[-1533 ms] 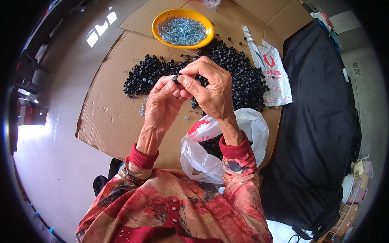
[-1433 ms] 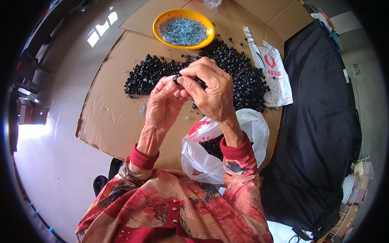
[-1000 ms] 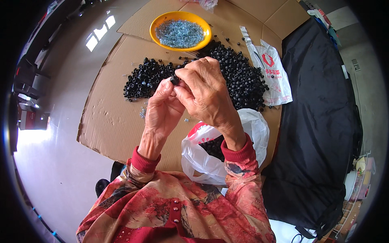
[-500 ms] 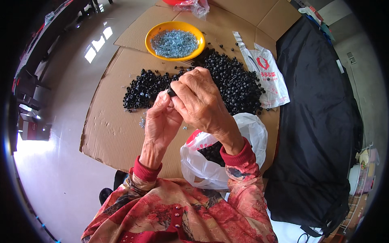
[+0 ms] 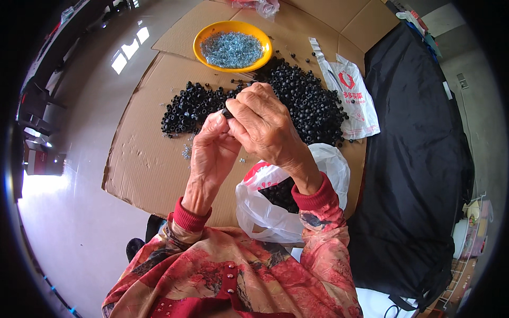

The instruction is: The person is inserting small silver pins into small black plastic circular components.

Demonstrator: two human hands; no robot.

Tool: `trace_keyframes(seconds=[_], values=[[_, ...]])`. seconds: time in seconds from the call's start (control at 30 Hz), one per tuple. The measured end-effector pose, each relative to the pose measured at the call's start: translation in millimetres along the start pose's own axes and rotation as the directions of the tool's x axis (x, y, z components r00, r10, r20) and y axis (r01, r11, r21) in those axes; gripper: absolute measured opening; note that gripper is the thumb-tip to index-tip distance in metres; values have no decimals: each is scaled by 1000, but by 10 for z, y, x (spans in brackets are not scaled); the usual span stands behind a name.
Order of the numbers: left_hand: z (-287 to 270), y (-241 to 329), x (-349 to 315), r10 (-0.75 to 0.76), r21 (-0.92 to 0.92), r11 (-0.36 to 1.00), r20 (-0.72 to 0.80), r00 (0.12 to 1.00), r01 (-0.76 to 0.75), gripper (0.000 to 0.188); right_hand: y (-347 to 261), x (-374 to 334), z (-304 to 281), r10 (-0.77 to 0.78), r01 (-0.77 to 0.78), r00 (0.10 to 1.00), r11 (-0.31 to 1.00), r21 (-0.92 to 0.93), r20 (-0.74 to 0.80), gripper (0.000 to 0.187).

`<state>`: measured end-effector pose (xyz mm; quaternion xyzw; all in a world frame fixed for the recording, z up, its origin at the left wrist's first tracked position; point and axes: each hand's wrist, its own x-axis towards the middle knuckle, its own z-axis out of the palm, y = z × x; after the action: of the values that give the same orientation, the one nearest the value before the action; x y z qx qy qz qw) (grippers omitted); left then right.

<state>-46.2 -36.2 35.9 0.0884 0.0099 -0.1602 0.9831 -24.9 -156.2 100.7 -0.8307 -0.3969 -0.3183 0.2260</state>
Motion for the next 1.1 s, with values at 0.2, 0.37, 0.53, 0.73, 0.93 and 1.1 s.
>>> trace_keyframes(seconds=[0.2,0.37,0.53,0.73,0.93,1.1], values=[[-8,-3,-6,15,19,1000,-34,999,-15,13,27,-35,41,26,-25,1000,998,57,-10,24],[19,9,-4,40,95,995,-56,998,-35,12,64,-85,112,-21,23,999,998,65,-41,21],[-41,-1,47,3,56,998,-66,998,1,9,123,-144,132,35,-33,999,996,88,-23,20],[-182,31,147,-1,195,981,53,999,-10,13,221,-186,81,85,-85,996,996,-6,-2,21],[-173,241,233,121,352,929,7,993,-116,22,164,-413,-323,254,-252,964,967,-39,83,20],[-209,354,142,176,391,908,-24,984,-153,20,-101,-769,-668,275,-265,875,961,-82,399,18]])
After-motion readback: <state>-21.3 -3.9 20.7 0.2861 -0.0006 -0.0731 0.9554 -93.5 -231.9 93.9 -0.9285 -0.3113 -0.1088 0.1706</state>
